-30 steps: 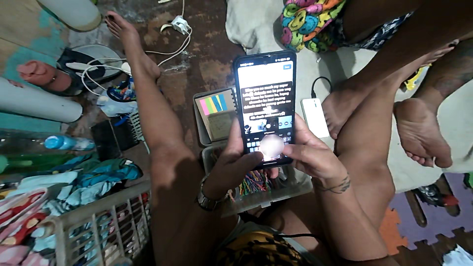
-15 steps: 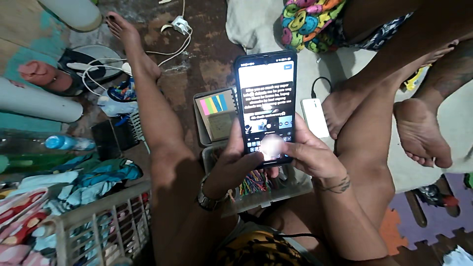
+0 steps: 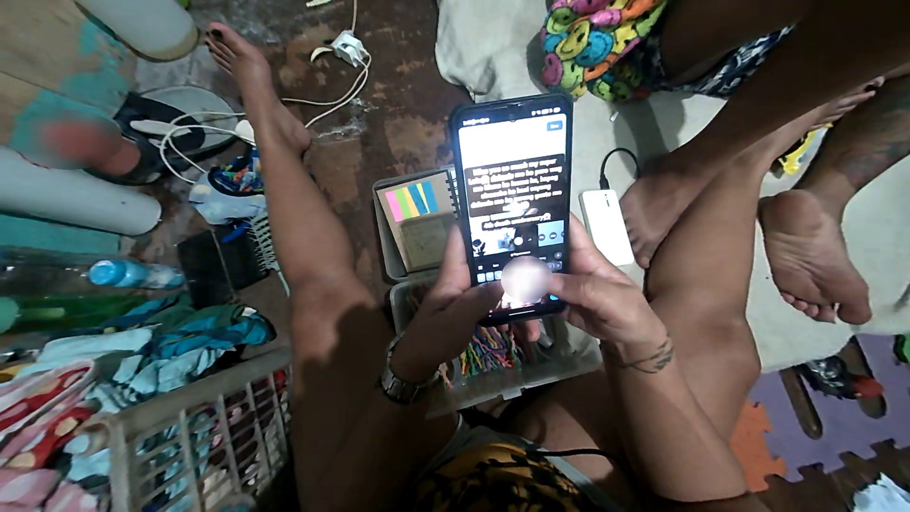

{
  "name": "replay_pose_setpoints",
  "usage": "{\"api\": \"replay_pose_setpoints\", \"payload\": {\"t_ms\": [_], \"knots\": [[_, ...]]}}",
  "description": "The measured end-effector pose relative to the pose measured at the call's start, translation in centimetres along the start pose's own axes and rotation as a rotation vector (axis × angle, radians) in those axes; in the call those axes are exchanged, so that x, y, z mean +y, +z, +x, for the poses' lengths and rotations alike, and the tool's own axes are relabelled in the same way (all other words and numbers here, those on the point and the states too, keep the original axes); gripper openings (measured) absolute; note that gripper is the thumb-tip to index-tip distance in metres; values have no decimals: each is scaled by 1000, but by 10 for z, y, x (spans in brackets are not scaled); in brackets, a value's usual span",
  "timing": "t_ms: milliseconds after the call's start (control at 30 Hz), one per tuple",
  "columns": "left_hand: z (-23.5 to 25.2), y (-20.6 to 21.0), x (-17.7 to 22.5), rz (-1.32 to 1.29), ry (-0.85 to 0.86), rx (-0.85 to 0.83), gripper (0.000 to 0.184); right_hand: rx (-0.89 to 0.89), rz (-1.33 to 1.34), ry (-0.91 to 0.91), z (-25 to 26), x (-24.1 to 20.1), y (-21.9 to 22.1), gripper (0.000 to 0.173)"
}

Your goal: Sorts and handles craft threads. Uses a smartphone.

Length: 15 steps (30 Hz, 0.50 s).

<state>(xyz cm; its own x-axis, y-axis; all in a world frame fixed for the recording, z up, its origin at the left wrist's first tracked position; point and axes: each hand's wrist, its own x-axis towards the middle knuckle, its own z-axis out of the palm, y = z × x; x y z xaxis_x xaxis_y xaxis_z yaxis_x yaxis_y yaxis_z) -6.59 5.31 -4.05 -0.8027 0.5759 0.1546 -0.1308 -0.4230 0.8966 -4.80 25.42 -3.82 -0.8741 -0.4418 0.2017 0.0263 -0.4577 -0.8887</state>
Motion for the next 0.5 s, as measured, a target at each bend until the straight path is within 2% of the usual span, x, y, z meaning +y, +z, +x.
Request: {"api": "replay_pose_setpoints", "payload": {"t_ms": [133, 300, 433, 500], "knots": [[-1, 0, -1, 81, -1, -9, 59, 180, -155, -15, 4, 2, 13, 56], [-2, -2, -1, 58, 18, -27, 57, 93, -56, -11, 2, 1, 7, 43], [-2, -1, 0, 84, -21, 17, 53, 40, -57, 17, 0, 0, 4, 62], [-3, -1, 0, 85, -19, 9, 56, 54, -89, 15, 0, 0, 5, 61]]}}
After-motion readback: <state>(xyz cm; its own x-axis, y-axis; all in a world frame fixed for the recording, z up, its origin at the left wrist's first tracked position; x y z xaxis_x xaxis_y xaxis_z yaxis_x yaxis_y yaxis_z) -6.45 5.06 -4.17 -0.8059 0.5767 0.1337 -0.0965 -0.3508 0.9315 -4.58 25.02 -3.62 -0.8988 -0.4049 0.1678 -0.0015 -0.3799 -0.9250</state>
